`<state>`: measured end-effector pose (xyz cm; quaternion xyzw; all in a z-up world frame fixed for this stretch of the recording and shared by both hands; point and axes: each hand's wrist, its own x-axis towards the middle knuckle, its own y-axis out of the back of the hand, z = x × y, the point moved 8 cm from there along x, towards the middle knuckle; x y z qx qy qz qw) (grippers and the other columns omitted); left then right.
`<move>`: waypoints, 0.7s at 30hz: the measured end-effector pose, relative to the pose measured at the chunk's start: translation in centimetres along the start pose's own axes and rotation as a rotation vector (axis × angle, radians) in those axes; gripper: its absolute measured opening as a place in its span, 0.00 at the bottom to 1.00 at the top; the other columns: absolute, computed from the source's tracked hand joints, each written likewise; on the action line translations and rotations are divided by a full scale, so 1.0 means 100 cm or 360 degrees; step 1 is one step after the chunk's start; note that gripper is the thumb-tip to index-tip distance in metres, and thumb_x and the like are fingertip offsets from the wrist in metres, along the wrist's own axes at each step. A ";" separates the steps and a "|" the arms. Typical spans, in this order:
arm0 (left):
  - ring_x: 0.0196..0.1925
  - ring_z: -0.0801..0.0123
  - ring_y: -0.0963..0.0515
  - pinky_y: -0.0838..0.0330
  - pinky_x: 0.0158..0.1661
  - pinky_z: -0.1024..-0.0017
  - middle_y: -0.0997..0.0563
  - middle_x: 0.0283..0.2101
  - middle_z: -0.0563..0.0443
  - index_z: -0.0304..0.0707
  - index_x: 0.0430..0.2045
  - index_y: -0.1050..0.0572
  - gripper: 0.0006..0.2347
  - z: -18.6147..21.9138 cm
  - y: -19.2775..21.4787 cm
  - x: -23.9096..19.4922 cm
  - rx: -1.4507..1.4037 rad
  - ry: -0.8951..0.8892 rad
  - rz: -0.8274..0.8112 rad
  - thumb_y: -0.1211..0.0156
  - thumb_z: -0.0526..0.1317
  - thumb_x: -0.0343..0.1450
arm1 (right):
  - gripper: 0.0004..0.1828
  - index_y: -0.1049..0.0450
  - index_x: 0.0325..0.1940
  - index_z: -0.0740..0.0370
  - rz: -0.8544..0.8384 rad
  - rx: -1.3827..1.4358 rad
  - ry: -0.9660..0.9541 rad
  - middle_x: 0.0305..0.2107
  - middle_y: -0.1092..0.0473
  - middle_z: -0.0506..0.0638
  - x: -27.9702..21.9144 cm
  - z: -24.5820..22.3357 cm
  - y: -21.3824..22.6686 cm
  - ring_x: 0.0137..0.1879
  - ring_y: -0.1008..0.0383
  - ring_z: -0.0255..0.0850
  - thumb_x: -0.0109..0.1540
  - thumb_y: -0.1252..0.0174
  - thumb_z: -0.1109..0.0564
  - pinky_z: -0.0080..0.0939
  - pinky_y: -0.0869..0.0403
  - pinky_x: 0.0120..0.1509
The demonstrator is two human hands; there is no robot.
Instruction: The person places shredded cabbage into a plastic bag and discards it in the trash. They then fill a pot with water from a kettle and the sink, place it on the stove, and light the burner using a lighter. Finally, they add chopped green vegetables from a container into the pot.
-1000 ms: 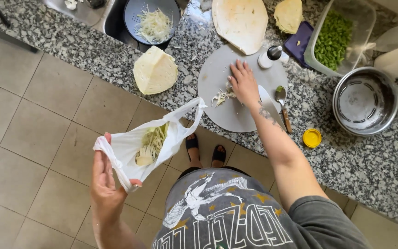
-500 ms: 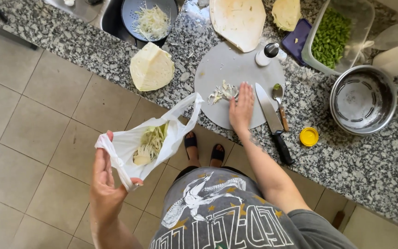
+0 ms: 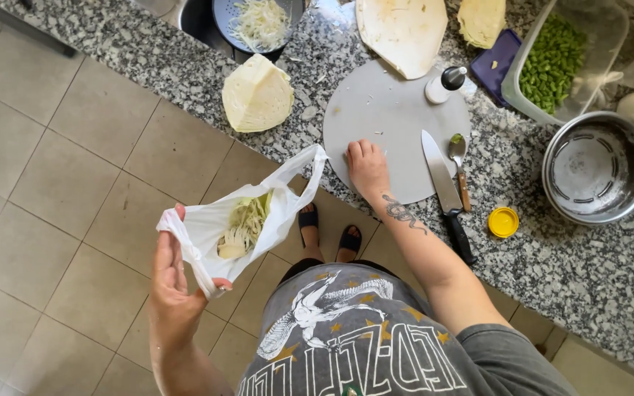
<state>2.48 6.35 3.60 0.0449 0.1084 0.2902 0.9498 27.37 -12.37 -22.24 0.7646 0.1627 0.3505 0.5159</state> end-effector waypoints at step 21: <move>0.71 0.51 0.58 0.69 0.66 0.59 0.49 0.67 0.34 0.26 0.62 0.53 0.48 0.033 -0.015 -0.005 0.0088 -0.0320 -0.0015 0.28 0.40 0.49 | 0.29 0.34 0.55 0.56 -0.0518 0.0876 0.1153 0.48 0.31 0.56 0.013 -0.258 0.091 0.59 0.34 0.55 0.59 0.53 0.35 0.57 0.35 0.61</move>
